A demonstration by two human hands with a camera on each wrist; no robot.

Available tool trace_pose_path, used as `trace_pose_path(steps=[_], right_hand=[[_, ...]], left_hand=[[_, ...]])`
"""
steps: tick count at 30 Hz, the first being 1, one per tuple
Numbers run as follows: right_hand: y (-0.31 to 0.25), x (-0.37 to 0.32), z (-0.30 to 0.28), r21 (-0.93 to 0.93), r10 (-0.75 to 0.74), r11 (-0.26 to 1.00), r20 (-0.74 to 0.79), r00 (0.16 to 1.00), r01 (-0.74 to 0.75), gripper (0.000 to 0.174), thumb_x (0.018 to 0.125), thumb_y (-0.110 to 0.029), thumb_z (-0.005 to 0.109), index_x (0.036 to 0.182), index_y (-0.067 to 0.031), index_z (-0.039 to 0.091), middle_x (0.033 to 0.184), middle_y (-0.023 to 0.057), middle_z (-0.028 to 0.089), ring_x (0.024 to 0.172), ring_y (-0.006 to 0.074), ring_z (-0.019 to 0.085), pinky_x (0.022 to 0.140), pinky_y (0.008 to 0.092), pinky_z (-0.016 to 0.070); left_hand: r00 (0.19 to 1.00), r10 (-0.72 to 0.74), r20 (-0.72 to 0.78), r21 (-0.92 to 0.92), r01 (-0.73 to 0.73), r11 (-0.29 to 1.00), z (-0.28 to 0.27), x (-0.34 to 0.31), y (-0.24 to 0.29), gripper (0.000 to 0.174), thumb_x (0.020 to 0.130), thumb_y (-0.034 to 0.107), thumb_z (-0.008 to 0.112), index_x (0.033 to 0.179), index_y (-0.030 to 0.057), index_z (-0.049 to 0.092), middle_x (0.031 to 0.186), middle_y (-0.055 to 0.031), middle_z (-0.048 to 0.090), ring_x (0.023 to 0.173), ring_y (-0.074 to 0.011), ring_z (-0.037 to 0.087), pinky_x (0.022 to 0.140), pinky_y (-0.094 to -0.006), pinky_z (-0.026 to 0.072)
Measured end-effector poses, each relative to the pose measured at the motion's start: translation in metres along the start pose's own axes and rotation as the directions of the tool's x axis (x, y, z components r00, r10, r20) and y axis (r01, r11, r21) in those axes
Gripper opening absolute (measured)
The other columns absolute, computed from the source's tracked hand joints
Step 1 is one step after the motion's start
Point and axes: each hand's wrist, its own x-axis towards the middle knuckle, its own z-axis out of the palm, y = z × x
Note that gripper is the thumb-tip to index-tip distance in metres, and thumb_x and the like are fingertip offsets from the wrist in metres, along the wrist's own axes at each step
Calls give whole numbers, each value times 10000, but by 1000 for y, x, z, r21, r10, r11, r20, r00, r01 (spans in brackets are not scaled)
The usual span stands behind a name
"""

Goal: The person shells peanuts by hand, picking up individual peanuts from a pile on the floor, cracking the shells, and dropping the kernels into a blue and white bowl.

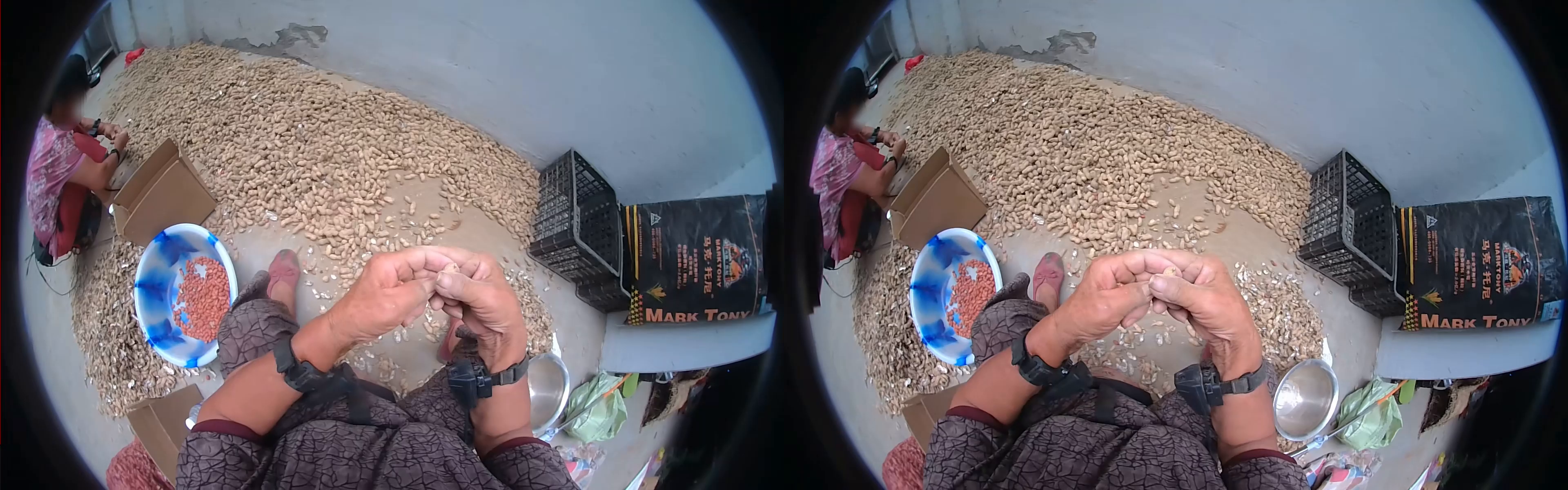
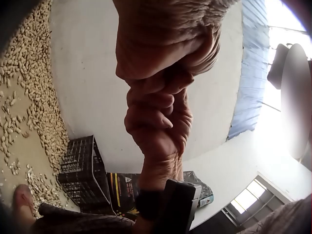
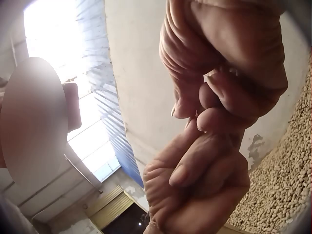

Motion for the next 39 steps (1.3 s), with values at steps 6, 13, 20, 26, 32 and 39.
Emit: trace_pose_path(steps=[6,13,20,26,32,39], right_hand=[[-4,-2,4,76,-45,996,-21,999,46,362,780,-164,594,1046,77,548,817,90,622,527,35,468,427,140,339],[-2,2,6,91,-69,993,-32,997,72,338,782,-140,587,1035,82,552,790,107,623,493,51,476,407,148,341],[5,9,6,88,-71,993,-79,994,78,335,789,-149,588,1036,76,552,763,100,619,479,54,484,378,140,315],[12,15,3,245,-85,965,-62,994,98,331,805,-175,586,1025,70,551,695,53,594,471,36,460,373,143,298],[7,14,11,22,-169,984,-226,959,179,260,800,-158,591,972,38,586,656,8,569,478,12,401,408,140,286],[4,10,5,-100,-176,983,-262,949,154,187,774,-112,604,921,2,618,675,1,580,514,9,415,439,138,291]], left_hand=[[1000,26,1,74,-26,997,2,-6,6,276,796,18,483,1060,-46,531,810,-58,595,618,-54,531,508,-156,412],[977,212,-23,64,-210,976,2,-2,-8,224,786,-32,500,1003,-66,547,817,-72,604,746,-108,581,618,-220,476],[983,167,-74,34,-165,986,3,0,-5,226,813,9,510,1028,-59,535,759,-68,599,628,-77,556,546,-190,453],[989,88,-117,-103,-100,990,1,2,-6,241,864,87,478,1065,-37,526,707,-46,578,431,-2,403,388,-135,300],[967,95,-238,-124,-127,984,2,3,-8,226,869,95,472,1049,-21,543,657,-13,552,482,-12,421,409,-139,314],[926,238,-293,74,-227,971,-1,5,-10,157,830,75,531,929,-18,611,650,-6,559,526,-34,466,453,-169,375]])
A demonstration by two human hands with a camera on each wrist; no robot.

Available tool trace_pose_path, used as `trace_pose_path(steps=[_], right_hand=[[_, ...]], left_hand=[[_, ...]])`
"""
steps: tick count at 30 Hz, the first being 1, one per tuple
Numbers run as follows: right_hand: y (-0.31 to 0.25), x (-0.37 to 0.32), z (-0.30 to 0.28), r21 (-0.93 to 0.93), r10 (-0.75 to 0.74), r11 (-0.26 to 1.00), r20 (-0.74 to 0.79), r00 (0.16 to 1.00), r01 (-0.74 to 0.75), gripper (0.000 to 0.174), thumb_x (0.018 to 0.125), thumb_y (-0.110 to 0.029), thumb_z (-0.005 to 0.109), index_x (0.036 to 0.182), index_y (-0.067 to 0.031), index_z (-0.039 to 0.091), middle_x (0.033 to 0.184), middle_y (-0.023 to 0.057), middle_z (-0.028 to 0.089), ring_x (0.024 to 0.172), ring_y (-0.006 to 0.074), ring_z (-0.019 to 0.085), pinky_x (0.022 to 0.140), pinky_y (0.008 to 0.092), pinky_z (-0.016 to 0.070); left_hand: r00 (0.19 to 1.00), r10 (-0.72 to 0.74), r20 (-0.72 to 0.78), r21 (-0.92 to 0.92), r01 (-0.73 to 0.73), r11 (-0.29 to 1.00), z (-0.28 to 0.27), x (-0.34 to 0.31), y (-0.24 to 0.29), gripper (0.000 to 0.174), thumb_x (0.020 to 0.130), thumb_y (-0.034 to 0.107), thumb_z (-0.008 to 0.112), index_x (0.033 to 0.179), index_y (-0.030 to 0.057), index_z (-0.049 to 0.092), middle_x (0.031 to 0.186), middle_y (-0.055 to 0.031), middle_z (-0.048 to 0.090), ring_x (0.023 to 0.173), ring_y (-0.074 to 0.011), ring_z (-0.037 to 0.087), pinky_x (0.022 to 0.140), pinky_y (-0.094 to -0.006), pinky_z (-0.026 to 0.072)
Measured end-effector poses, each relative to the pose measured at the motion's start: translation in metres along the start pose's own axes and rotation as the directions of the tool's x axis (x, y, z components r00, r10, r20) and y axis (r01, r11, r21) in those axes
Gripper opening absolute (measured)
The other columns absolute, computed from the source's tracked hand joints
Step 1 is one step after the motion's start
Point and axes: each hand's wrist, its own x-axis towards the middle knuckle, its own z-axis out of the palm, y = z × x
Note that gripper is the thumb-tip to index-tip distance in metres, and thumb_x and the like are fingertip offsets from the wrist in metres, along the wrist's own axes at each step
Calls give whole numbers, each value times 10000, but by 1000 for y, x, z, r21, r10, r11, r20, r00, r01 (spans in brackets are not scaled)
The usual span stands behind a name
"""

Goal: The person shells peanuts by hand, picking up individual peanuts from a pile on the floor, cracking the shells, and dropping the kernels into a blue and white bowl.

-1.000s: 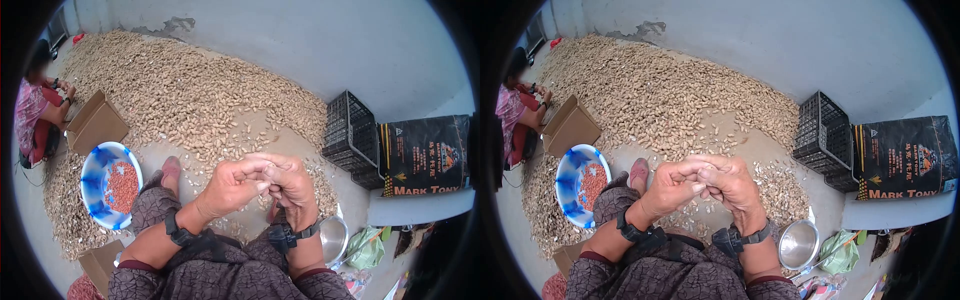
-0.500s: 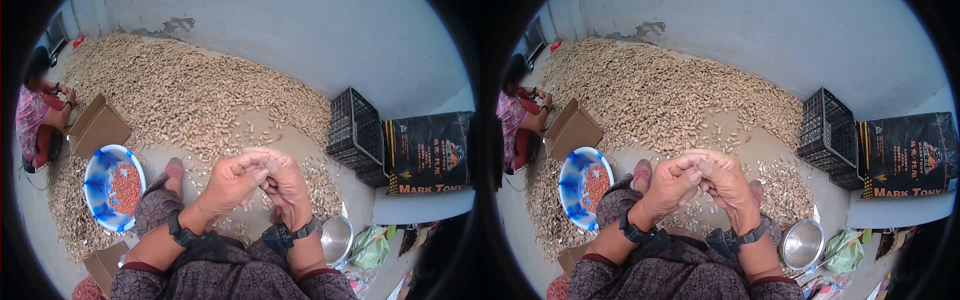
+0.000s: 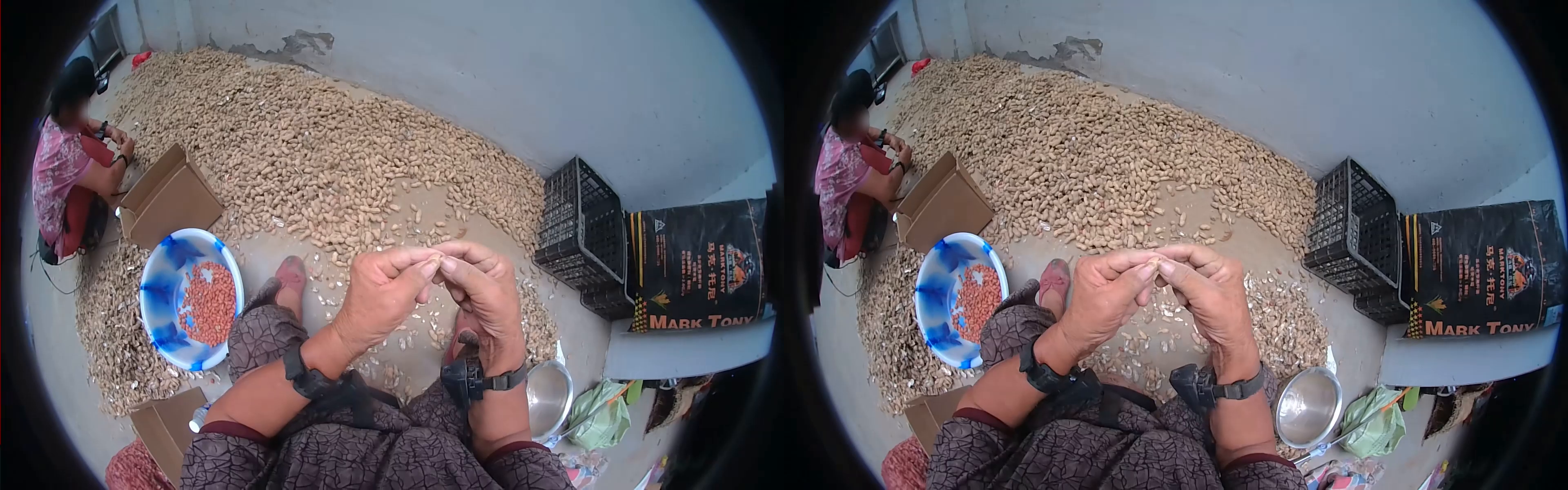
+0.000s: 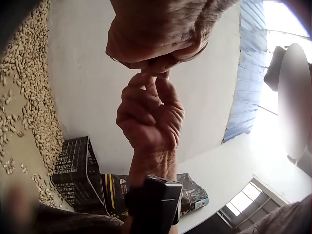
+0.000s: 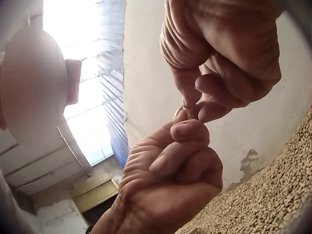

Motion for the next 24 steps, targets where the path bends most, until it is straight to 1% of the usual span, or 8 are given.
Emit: trace_pose_path(steps=[2,6,8,12,15,18,20,24], right_hand=[[-2,-1,1,-5,-11,1000,-1,1000,11,188,771,-104,601,924,3,617,682,1,582,518,10,419,441,139,296],[-5,-2,-1,-37,23,999,9,1000,-23,191,764,-86,583,929,3,615,683,-4,579,516,9,421,445,141,309],[-6,-2,-2,-37,42,999,35,999,-40,195,763,-86,578,932,3,614,682,-7,577,517,9,424,445,141,313],[-9,-2,-7,-45,83,996,98,992,-79,192,746,-79,567,908,17,608,664,-4,568,503,10,420,434,146,312],[-8,-1,-8,-2,90,996,105,990,-90,171,721,-48,551,867,23,604,641,4,559,482,17,412,424,145,305],[-4,0,-7,65,98,993,76,992,-103,152,697,-19,538,830,24,597,613,10,545,464,25,407,412,146,296],[-3,2,-6,83,101,991,57,993,-106,144,688,-8,533,815,24,592,600,11,538,457,28,406,405,147,292],[5,7,-9,134,139,981,20,990,-140,128,674,18,510,786,38,569,569,20,509,431,35,392,364,166,271]], left_hand=[[997,-72,-21,63,74,995,0,-1,7,138,813,65,550,886,-25,625,653,-19,576,548,-40,489,468,-176,394],[996,-87,-2,57,87,995,1,0,9,140,805,65,553,880,-29,626,664,-28,589,541,-39,494,464,-176,396],[998,-63,4,194,61,979,-2,1,8,136,799,65,556,860,-31,631,662,-24,590,524,-42,497,453,-181,398],[999,-36,31,247,27,969,-3,1,10,132,792,56,556,860,-24,635,636,-12,580,510,-40,486,445,-188,393],[992,-13,126,395,-38,918,-3,0,11,138,800,46,559,899,-16,631,667,-22,597,523,-32,497,444,-171,387],[992,47,116,451,-95,887,-2,-1,3,143,794,35,555,903,-21,629,660,-16,598,526,-42,503,454,-183,395],[974,199,111,539,-227,811,2,-1,-1,137,790,26,547,891,-27,623,641,-38,596,526,-50,507,459,-197,398],[960,258,105,624,-266,735,7,-1,-9,123,784,9,533,871,-32,611,624,-76,585,517,-71,516,462,-216,400]])
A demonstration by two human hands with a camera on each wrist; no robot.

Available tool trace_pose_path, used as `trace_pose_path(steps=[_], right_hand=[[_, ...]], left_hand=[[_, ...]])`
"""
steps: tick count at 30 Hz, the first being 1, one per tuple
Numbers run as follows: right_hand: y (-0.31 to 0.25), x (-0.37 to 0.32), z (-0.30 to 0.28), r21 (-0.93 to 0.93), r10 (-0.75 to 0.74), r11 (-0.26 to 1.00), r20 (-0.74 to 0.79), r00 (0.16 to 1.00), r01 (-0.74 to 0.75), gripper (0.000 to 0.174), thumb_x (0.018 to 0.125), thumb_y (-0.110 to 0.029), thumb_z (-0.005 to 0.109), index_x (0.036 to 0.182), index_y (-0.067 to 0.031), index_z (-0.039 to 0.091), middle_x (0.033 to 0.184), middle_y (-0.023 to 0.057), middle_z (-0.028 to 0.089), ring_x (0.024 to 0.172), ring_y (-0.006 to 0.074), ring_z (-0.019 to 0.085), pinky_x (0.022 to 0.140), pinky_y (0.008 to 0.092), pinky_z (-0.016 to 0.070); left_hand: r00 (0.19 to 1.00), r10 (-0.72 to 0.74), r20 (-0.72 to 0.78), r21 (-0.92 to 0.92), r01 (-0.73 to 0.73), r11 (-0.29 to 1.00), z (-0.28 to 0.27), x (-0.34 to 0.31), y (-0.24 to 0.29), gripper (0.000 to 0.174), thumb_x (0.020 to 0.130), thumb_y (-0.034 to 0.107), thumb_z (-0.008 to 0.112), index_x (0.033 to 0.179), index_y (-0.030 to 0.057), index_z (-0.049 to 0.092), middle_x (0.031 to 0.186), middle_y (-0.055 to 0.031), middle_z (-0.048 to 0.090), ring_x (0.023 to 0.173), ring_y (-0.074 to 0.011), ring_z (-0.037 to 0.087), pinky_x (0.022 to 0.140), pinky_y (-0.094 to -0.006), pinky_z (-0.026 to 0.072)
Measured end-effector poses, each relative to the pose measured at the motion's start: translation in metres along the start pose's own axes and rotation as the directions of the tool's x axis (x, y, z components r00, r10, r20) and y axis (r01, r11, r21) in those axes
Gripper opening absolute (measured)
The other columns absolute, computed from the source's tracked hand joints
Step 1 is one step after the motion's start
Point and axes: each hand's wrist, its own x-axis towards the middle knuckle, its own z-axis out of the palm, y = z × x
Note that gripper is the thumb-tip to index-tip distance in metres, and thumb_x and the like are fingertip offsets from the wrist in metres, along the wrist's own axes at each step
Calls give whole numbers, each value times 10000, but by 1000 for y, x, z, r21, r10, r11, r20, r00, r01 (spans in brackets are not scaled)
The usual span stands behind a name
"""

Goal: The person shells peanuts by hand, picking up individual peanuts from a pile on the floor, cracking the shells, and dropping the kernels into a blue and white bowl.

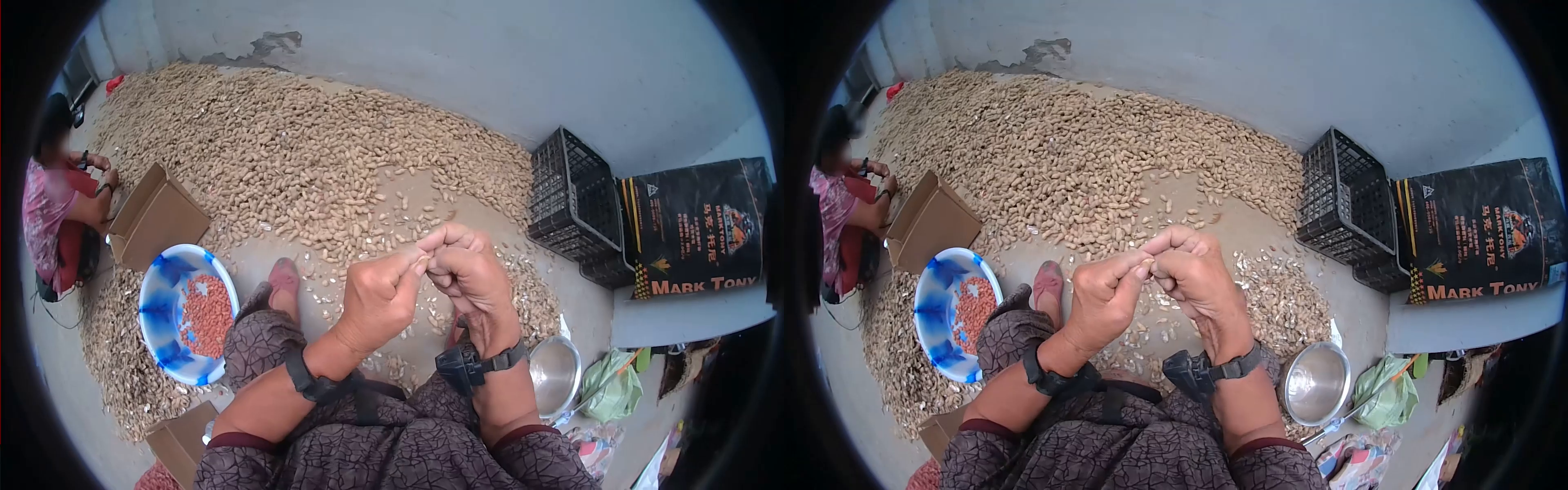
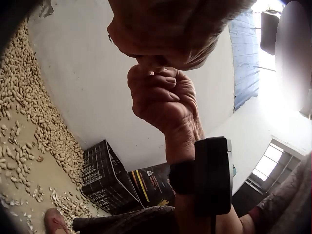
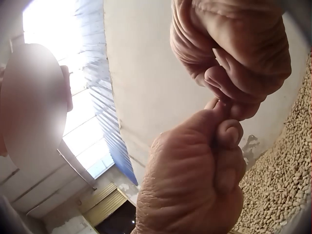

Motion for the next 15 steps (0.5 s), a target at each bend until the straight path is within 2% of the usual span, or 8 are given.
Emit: trace_pose_path(steps=[2,3,5,8,11,12,14,15], right_hand=[[5,5,-2,45,16,999,-2,1000,-16,128,670,29,492,777,43,561,560,26,500,421,38,385,349,173,262],[8,7,-3,55,36,998,-31,999,-35,132,666,38,475,769,44,556,549,28,488,410,41,375,340,179,251],[12,10,-4,71,56,996,-65,996,-51,137,661,46,458,761,45,551,538,30,476,400,44,365,330,185,240],[16,13,-6,135,91,988,-118,989,-75,135,659,48,446,749,43,546,524,26,460,391,50,351,328,192,232],[25,20,-9,140,108,986,-136,985,-89,135,660,46,436,746,40,540,525,29,454,386,55,341,333,195,233],[29,23,-8,194,108,977,-116,987,-84,138,665,42,432,751,41,539,534,33,459,392,56,348,332,196,235],[32,18,-9,239,113,967,-97,989,-87,141,670,39,427,757,41,538,544,36,465,399,58,356,332,196,236],[27,17,-7,197,90,978,-126,988,-64,136,680,32,432,762,39,539,555,35,473,408,55,364,333,188,235]], left_hand=[[990,115,-85,210,-95,973,8,-3,-10,111,779,-2,518,851,-31,598,615,-104,574,503,-128,541,464,-243,404],[990,117,-80,212,-98,972,11,-2,-14,111,779,-2,518,851,-31,598,615,-104,574,503,-128,541,464,-243,404],[968,211,-139,283,-165,945,17,-2,-20,99,783,6,505,825,-26,589,600,-117,558,486,-202,544,457,-282,398],[984,148,-104,359,-102,928,20,-3,-17,95,795,23,493,772,-24,572,590,-144,538,501,-242,550,461,-310,395],[973,125,-193,297,-63,953,26,-1,-23,122,811,35,473,739,-23,553,558,-152,492,464,-220,500,452,-310,376],[979,116,-166,293,-63,954,26,1,-23,122,811,35,473,739,-23,553,558,-152,492,464,-220,500,452,-310,376],[979,65,-192,240,-17,971,23,5,-22,142,825,40,455,735,-25,544,519,-127,438,441,-165,432,438,-298,351],[982,17,-189,138,9,990,22,6,-23,173,844,60,442,740,-24,553,491,-59,409,448,-102,372,423,-272,316]])
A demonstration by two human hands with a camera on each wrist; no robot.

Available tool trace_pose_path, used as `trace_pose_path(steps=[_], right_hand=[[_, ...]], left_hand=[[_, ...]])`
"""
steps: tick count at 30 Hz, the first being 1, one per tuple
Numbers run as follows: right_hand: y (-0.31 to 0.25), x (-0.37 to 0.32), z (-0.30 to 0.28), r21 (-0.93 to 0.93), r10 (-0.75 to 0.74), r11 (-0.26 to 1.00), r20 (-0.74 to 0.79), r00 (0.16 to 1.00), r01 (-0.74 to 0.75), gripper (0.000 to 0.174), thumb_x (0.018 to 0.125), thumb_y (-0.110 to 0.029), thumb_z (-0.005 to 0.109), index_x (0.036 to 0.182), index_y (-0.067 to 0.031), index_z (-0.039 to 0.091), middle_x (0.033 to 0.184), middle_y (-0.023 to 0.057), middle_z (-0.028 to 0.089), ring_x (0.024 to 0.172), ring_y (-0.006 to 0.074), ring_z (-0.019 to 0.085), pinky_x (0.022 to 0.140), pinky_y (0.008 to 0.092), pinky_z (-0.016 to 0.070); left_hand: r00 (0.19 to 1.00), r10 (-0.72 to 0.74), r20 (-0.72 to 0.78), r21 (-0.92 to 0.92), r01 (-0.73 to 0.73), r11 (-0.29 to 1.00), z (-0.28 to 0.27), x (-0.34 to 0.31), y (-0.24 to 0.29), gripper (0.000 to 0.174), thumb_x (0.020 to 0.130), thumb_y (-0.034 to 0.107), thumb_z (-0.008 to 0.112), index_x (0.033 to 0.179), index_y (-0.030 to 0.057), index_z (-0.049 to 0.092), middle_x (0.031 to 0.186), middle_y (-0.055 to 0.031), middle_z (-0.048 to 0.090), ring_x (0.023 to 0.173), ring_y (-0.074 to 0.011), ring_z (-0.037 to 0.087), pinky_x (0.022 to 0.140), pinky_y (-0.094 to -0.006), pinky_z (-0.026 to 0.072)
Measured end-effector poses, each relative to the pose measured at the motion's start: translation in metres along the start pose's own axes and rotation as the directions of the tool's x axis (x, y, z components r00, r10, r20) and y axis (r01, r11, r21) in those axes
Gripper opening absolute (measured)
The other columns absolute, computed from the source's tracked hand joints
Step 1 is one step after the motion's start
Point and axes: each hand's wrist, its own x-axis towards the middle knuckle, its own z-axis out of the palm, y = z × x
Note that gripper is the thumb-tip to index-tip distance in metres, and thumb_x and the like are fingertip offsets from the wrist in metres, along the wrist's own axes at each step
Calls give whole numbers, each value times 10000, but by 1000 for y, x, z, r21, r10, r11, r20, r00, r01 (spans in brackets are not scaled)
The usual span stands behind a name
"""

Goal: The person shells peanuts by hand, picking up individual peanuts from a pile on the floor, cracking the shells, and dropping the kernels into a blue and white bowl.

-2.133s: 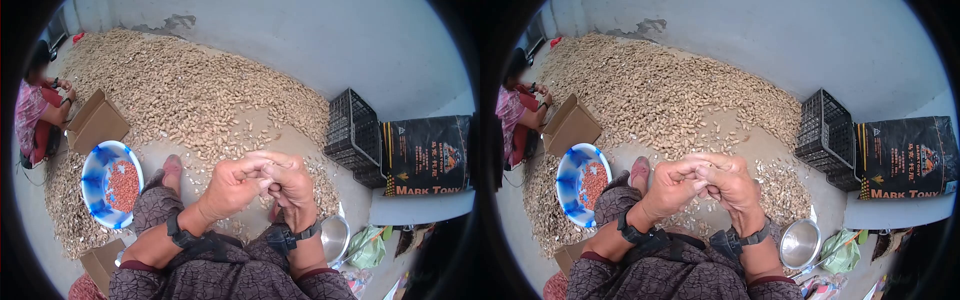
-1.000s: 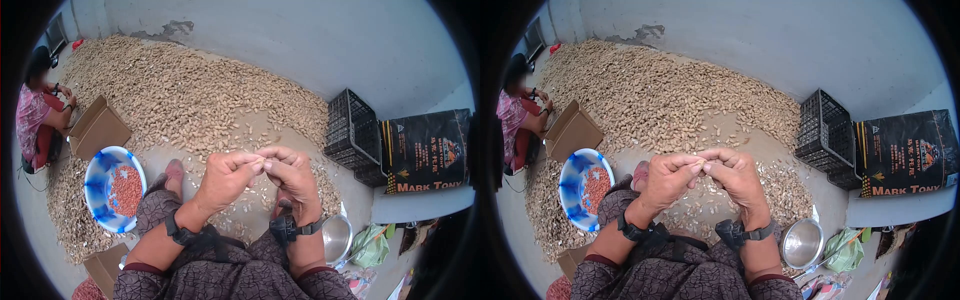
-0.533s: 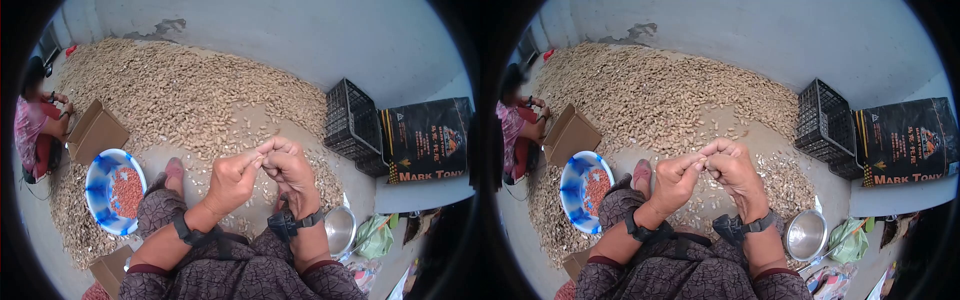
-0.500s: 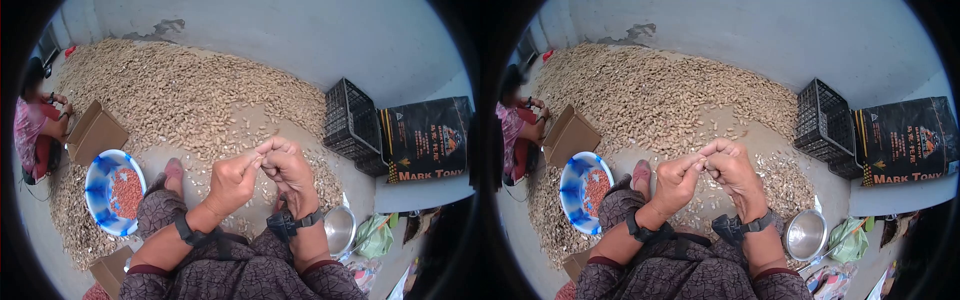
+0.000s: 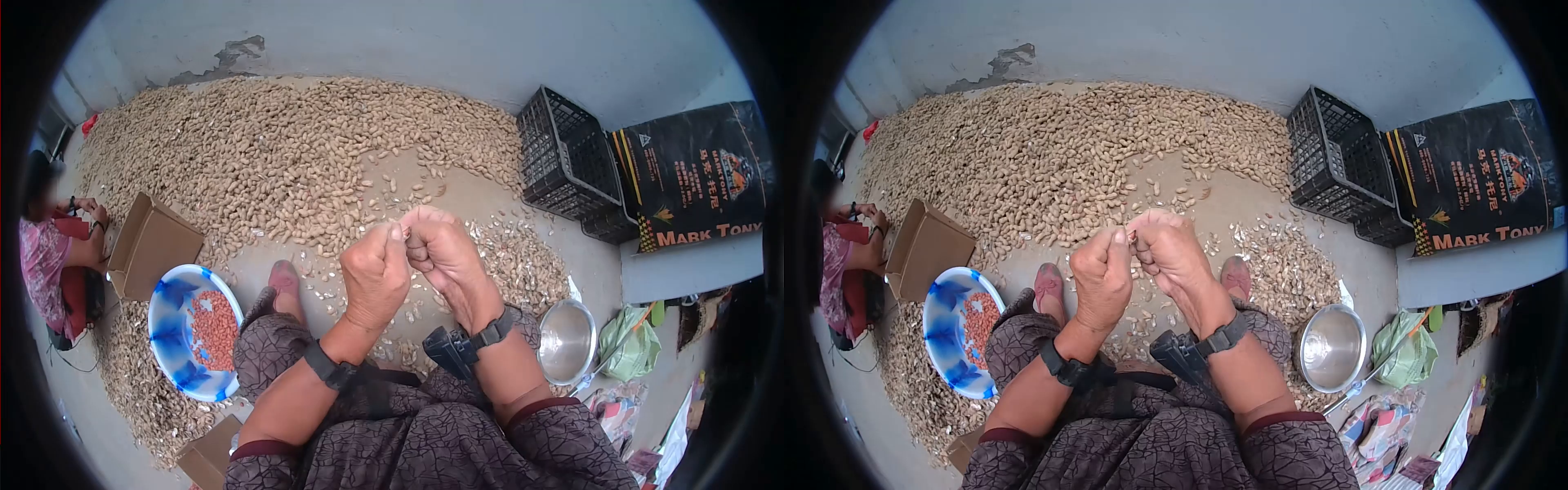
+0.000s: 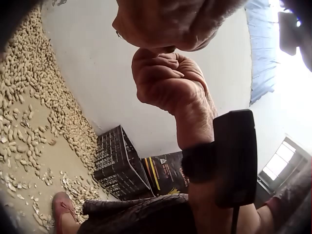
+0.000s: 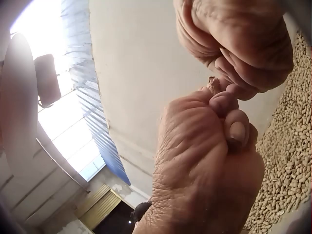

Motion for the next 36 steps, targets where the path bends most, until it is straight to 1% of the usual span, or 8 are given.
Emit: trace_pose_path(steps=[4,6,12,19,21,25,27,36], right_hand=[[-10,-5,2,4,-58,998,-8,998,58,120,707,14,451,782,32,542,578,28,497,432,47,386,339,161,233],[-13,-9,3,42,-61,997,17,998,61,101,728,-10,476,791,30,543,591,35,514,437,43,392,342,155,239],[-15,-20,17,-93,-142,984,107,984,152,119,791,-84,567,827,27,547,657,66,573,477,61,456,401,158,307],[-12,-18,16,-168,-245,953,73,967,254,90,785,-46,583,849,17,584,695,42,587,617,66,520,521,174,384],[-12,-20,16,-285,-331,900,43,943,329,98,781,-48,588,856,15,595,704,29,588,630,56,515,536,170,391],[-13,-20,16,-374,-377,854,36,926,362,107,773,-48,600,863,11,600,714,11,587,642,40,507,548,166,394],[-11,-22,15,-321,-335,890,22,942,324,105,771,-47,604,858,12,593,708,13,585,638,42,510,547,168,396],[-12,-22,22,-92,-277,953,135,951,290,83,775,-36,597,827,17,559,670,48,583,589,94,546,538,182,410]], left_hand=[[973,-220,75,-322,233,918,0,3,4,166,850,84,458,767,-16,562,519,-20,460,446,-95,431,418,-259,347],[903,-383,193,-599,417,684,-1,4,6,159,877,99,439,865,1,563,557,38,438,472,-22,378,407,-206,314],[885,-421,200,-771,408,490,-4,7,13,170,899,138,435,978,22,531,566,34,433,444,-9,338,393,-157,288],[879,-374,296,-727,462,508,-10,8,9,181,887,152,466,984,12,529,586,2,499,428,-13,373,369,-162,297],[934,-322,154,-521,354,777,-7,8,6,178,878,165,483,926,8,552,592,-18,534,416,-15,385,346,-164,284],[897,-348,273,-422,436,795,-20,12,6,171,862,167,512,849,8,575,603,-32,555,401,-14,384,329,-161,268],[817,-464,342,-664,559,496,-23,11,11,163,847,155,539,793,9,586,607,-35,559,379,-16,379,318,-158,260],[796,-423,434,-742,582,333,-22,9,4,173,834,189,568,813,17,574,601,-44,539,352,-23,368,294,-145,238]])
